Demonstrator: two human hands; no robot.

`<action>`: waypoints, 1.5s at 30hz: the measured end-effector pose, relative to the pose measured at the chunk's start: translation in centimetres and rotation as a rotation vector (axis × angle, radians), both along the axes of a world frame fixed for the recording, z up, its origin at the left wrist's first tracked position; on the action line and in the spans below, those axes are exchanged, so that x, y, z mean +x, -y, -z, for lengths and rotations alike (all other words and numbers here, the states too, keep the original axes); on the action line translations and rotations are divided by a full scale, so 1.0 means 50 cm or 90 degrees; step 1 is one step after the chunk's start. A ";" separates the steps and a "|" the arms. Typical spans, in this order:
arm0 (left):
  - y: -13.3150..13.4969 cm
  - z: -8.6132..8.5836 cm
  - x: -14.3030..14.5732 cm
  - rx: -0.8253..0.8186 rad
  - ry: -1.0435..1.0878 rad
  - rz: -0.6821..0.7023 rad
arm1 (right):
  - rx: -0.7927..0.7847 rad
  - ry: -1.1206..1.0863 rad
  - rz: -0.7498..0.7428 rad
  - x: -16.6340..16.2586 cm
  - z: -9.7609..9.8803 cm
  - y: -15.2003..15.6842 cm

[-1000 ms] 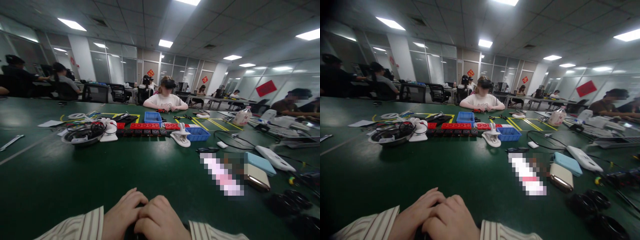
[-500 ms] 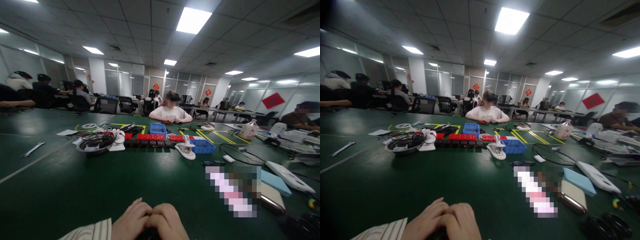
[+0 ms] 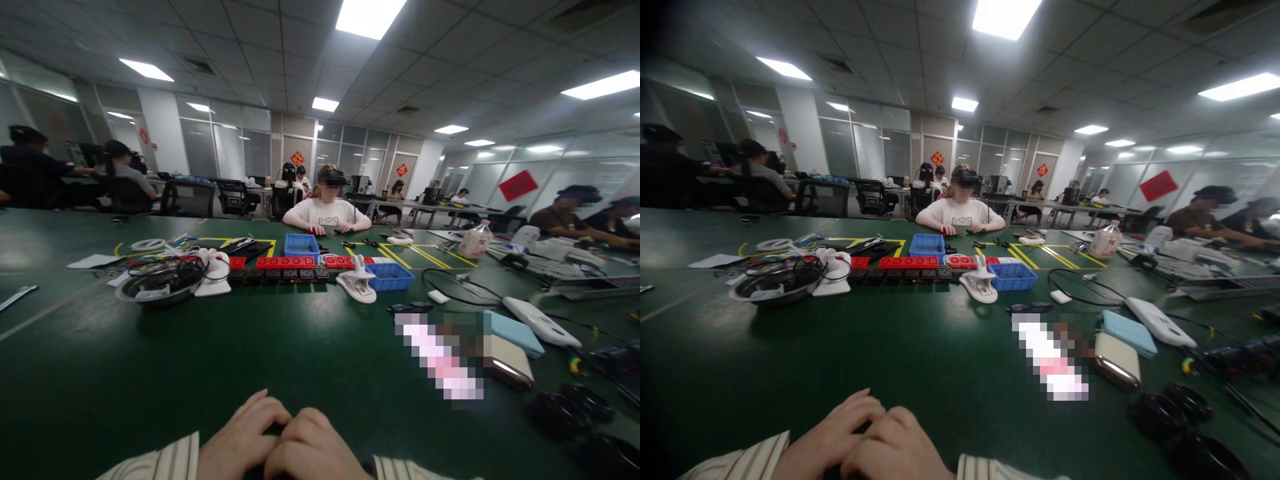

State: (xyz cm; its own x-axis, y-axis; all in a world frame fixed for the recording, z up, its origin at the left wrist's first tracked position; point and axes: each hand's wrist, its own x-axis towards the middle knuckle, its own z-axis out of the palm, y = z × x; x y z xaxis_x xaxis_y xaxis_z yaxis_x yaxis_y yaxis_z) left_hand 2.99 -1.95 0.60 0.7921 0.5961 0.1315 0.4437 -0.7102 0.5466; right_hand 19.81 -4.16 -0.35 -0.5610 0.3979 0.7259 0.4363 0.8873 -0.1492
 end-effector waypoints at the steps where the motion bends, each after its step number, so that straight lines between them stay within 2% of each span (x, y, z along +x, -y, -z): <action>1: 0.000 0.000 0.001 0.010 -0.001 -0.007 | 0.003 -0.014 -0.026 0.000 0.000 -0.002; 5: 0.000 -0.001 -0.001 0.004 0.000 -0.010 | 0.041 -0.059 -0.124 0.000 -0.007 -0.005; 7: 0.002 -0.002 -0.003 0.007 0.017 -0.010 | 0.050 -0.056 -0.120 0.002 -0.019 0.001; 11: 0.012 -0.005 -0.005 0.063 0.046 -0.010 | -0.041 -0.085 0.029 0.006 -0.041 0.022; 14: 0.019 -0.009 -0.002 0.095 0.034 -0.015 | -0.118 -0.106 0.137 0.003 -0.033 0.031; 18: 0.021 -0.016 0.001 0.078 0.006 -0.008 | -0.084 -0.055 0.162 -0.004 -0.009 0.024; 21: 0.017 -0.020 0.004 0.057 0.002 0.001 | -0.036 -0.001 0.104 -0.004 -0.005 0.014; 27: 0.008 -0.025 0.007 -0.011 -0.006 0.004 | 0.096 -0.001 -0.126 0.001 -0.002 -0.002; 31: 0.006 -0.018 0.004 -0.004 0.004 0.006 | 0.095 -0.021 -0.201 0.003 0.017 -0.010; 35: 0.013 -0.007 0.002 0.044 0.020 -0.018 | 0.063 -0.025 -0.159 0.005 -0.003 -0.002; 40: 0.034 0.007 0.009 0.136 0.039 -0.105 | -0.015 -0.123 0.040 0.005 -0.040 0.024; 42: 0.042 0.011 0.012 0.151 0.037 -0.131 | -0.055 -0.128 0.094 0.002 -0.037 0.028; 45: 0.049 0.013 0.016 0.150 0.000 -0.147 | -0.062 -0.105 0.117 -0.003 -0.024 0.026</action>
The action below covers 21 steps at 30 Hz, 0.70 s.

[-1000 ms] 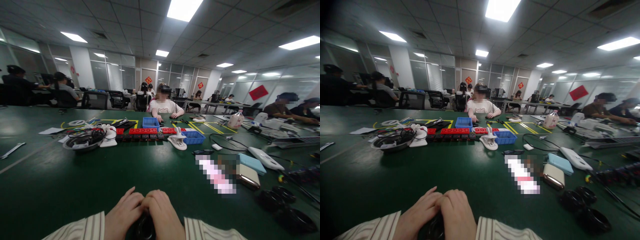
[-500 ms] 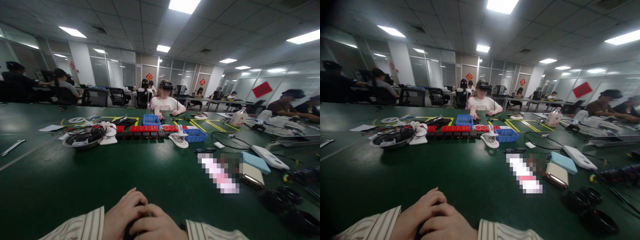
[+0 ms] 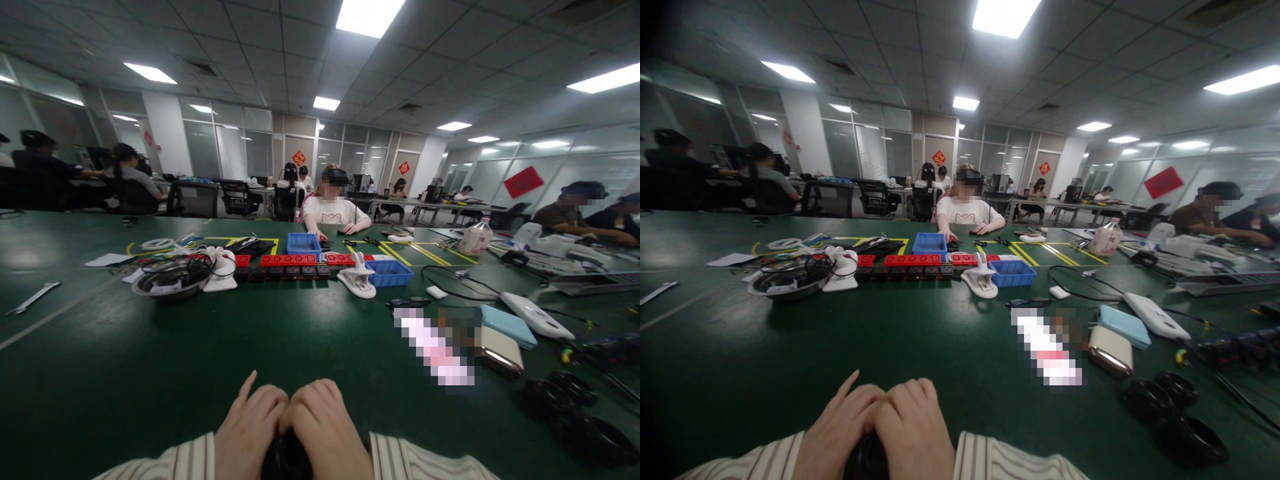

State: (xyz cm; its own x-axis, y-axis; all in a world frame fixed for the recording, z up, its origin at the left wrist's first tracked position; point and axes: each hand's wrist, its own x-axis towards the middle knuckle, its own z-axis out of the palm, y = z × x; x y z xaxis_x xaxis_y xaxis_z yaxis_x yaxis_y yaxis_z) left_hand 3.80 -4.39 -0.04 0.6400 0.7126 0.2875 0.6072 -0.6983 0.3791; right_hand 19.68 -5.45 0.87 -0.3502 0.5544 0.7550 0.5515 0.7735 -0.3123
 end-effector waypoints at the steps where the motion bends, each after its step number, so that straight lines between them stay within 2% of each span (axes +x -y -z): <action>1: 0.000 -0.001 0.001 -0.006 -0.012 -0.001 | 0.002 0.009 -0.002 -0.001 0.003 -0.002; 5: -0.008 -0.011 0.001 -0.034 -0.038 0.006 | 0.030 0.024 -0.082 -0.001 -0.005 -0.006; 8: -0.023 -0.026 -0.003 -0.081 -0.037 0.069 | 0.089 0.045 -0.182 0.003 -0.013 -0.008; 12: -0.039 -0.042 -0.004 -0.142 -0.038 0.133 | 0.123 0.077 -0.253 0.005 -0.006 -0.014; 17: -0.040 -0.040 -0.005 -0.142 -0.038 0.141 | 0.100 0.113 -0.276 0.004 -0.001 -0.017; 21: -0.032 -0.027 -0.016 -0.097 0.015 0.126 | 0.075 0.054 -0.206 0.008 -0.020 0.000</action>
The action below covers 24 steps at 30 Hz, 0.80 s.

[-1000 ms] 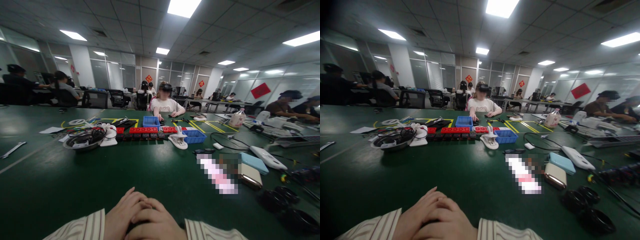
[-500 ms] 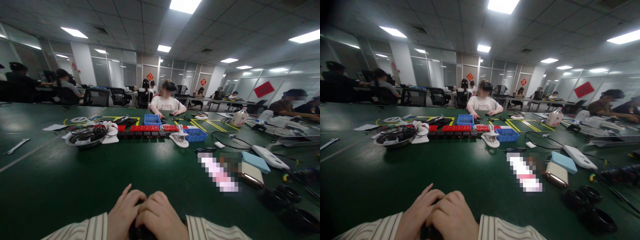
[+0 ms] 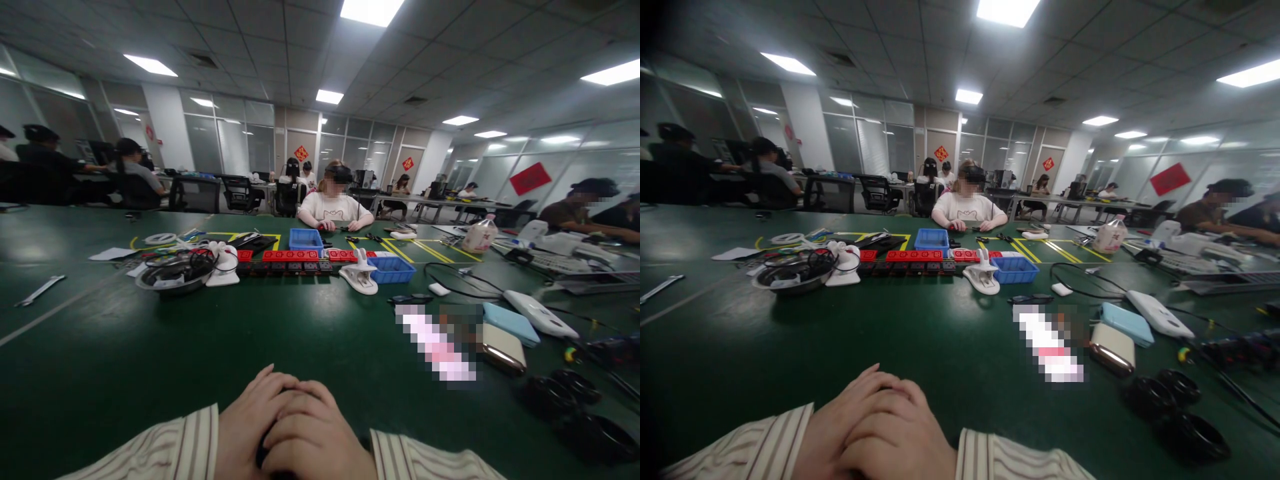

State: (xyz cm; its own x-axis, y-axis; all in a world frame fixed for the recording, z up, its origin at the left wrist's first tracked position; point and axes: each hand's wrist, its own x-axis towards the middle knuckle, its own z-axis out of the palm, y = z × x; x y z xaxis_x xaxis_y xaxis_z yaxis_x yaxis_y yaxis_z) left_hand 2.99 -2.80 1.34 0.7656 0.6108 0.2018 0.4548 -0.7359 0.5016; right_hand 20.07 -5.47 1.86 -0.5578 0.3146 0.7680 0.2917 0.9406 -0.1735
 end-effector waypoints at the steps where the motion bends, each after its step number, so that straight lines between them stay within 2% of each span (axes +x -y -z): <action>1: 0.003 0.004 -0.002 0.020 0.013 -0.007 | -0.026 -0.020 0.029 0.001 -0.004 0.005; 5: 0.018 0.023 -0.002 0.089 0.039 -0.052 | -0.117 -0.055 0.156 -0.002 0.007 0.015; 8: 0.024 0.028 0.004 0.095 0.017 -0.054 | -0.109 0.007 0.226 -0.010 0.033 0.009; 10: 0.023 0.023 0.008 0.076 -0.005 -0.036 | -0.096 0.054 0.233 -0.013 0.043 0.004; 14: 0.012 0.005 0.009 0.013 -0.037 -0.010 | -0.028 0.034 0.165 -0.014 0.039 0.000; 17: -0.002 -0.003 0.004 -0.039 -0.048 0.042 | 0.048 -0.002 0.089 -0.014 0.032 -0.003; 20: -0.013 -0.004 -0.001 -0.038 -0.047 0.088 | 0.051 -0.006 0.005 -0.014 0.039 -0.010; 24: -0.015 -0.001 -0.001 -0.009 -0.038 0.076 | 0.047 0.045 -0.087 -0.011 0.060 -0.023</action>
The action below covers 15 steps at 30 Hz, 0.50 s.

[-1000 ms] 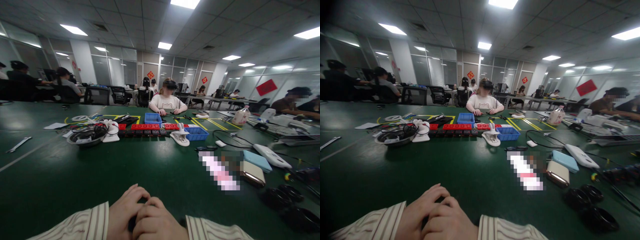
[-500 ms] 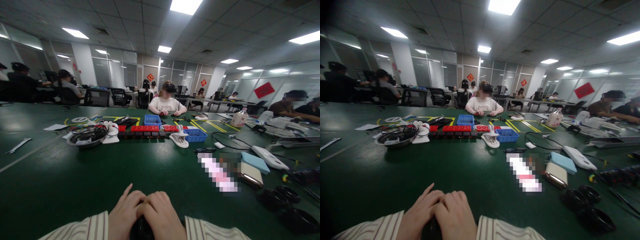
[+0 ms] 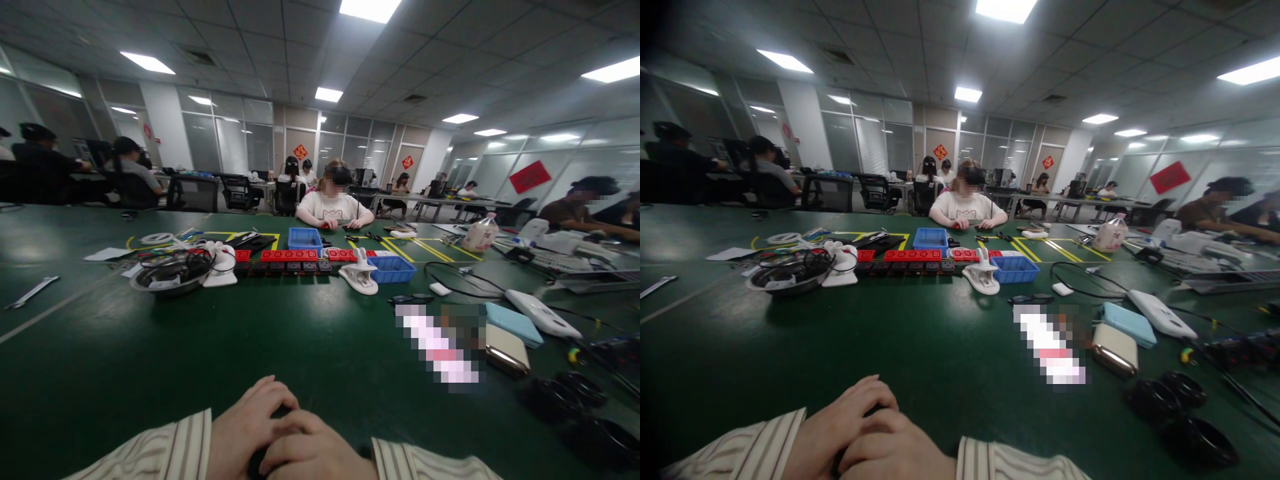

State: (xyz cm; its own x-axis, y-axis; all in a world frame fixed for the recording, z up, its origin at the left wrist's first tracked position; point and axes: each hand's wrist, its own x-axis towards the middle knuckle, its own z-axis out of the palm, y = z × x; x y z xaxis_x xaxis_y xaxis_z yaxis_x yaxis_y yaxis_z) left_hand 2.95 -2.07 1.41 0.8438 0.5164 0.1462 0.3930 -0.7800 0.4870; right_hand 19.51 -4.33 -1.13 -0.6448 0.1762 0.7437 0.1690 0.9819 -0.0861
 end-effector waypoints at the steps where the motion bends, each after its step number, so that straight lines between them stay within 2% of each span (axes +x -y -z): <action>1: 0.001 0.000 0.001 0.001 0.005 -0.007 | 0.003 -0.006 -0.009 0.001 0.004 -0.002; 3: 0.005 0.000 0.001 -0.003 0.012 -0.018 | 0.009 -0.025 -0.022 0.001 0.003 -0.002; 6: 0.010 0.002 -0.001 -0.001 0.017 -0.021 | 0.019 -0.069 0.011 0.000 -0.020 0.008; 11: 0.018 0.009 -0.008 0.022 0.049 -0.030 | -0.015 -0.072 0.186 -0.002 -0.062 0.032; 15: 0.020 0.012 -0.006 0.035 0.055 -0.045 | -0.067 -0.063 0.297 -0.008 -0.046 0.032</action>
